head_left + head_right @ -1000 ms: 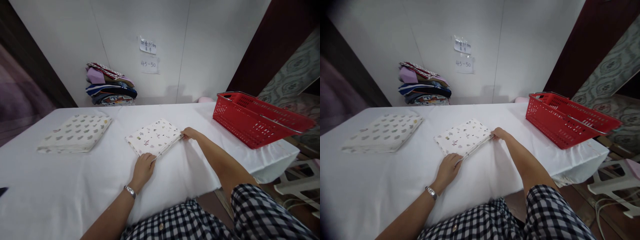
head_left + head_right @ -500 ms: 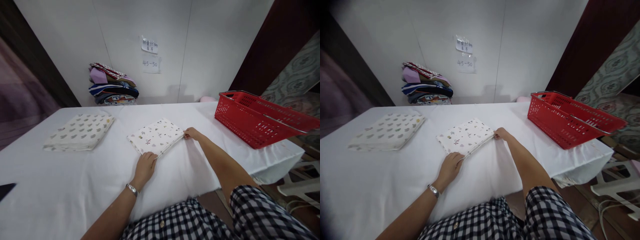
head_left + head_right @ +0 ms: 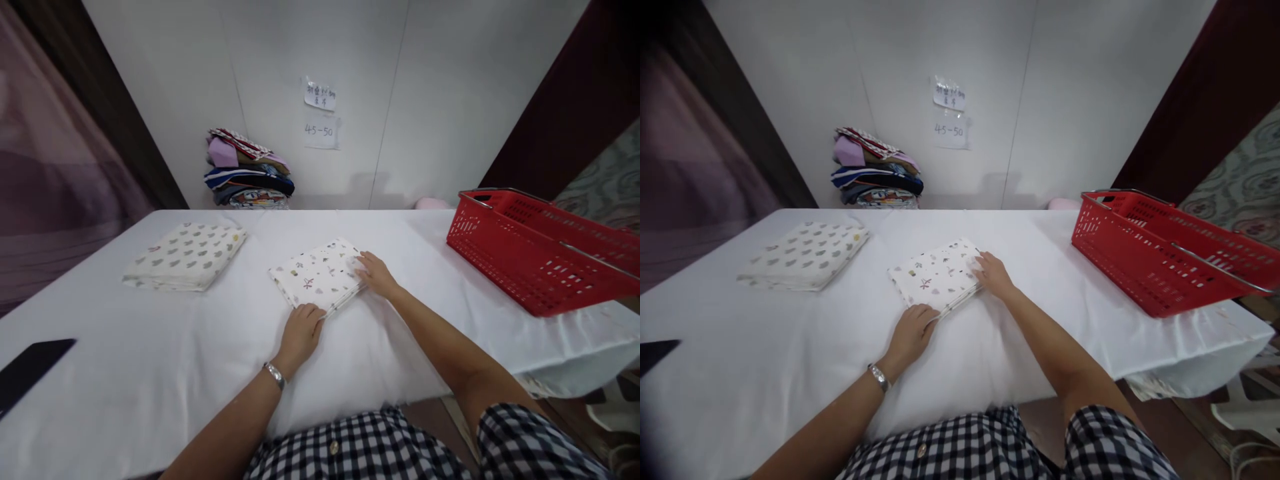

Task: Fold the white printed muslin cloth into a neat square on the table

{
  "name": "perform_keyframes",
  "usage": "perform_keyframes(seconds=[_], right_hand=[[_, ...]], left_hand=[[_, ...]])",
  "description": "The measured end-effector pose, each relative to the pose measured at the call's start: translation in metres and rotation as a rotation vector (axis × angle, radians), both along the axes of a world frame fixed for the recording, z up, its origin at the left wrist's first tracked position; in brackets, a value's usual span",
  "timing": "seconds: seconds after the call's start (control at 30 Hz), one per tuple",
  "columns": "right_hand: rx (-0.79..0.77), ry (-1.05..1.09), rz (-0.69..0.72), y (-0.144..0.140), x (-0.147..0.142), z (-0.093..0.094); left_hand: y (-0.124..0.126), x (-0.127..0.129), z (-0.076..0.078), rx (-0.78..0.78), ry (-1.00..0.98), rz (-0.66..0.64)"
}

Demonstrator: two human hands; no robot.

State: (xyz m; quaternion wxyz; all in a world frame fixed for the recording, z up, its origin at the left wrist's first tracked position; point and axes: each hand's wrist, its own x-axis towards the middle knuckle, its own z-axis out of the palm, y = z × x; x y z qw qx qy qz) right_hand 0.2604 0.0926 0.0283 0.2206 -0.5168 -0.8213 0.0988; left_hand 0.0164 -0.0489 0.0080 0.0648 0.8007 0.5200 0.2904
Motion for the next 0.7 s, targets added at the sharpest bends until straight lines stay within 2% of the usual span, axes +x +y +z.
perform_keyframes(seconds=[0.1,0.27,0.57,0.63,0.7], right_hand=[[-0.018,-0.165,0.02,-0.006,-0.001,-0.017],[0.077,-0.166,-0.024,-0.006,0.006,-0.039],[0.144,-0.1,-0.017,-0.006,0.01,-0.048],[0.144,-0.094,-0.017,-0.005,0.011,-0.048],[0.143,-0.093,-0.017,-0.005,0.011,-0.049]], left_hand=[[-0.001,0.0,-0.001,0.001,0.003,-0.003],[-0.003,0.001,-0.001,-0.009,-0.021,-0.008],[-0.009,-0.002,0.003,-0.009,-0.118,-0.014],[-0.01,-0.004,0.003,-0.013,-0.165,0.013],[-0.008,-0.009,0.002,-0.012,-0.254,0.094]])
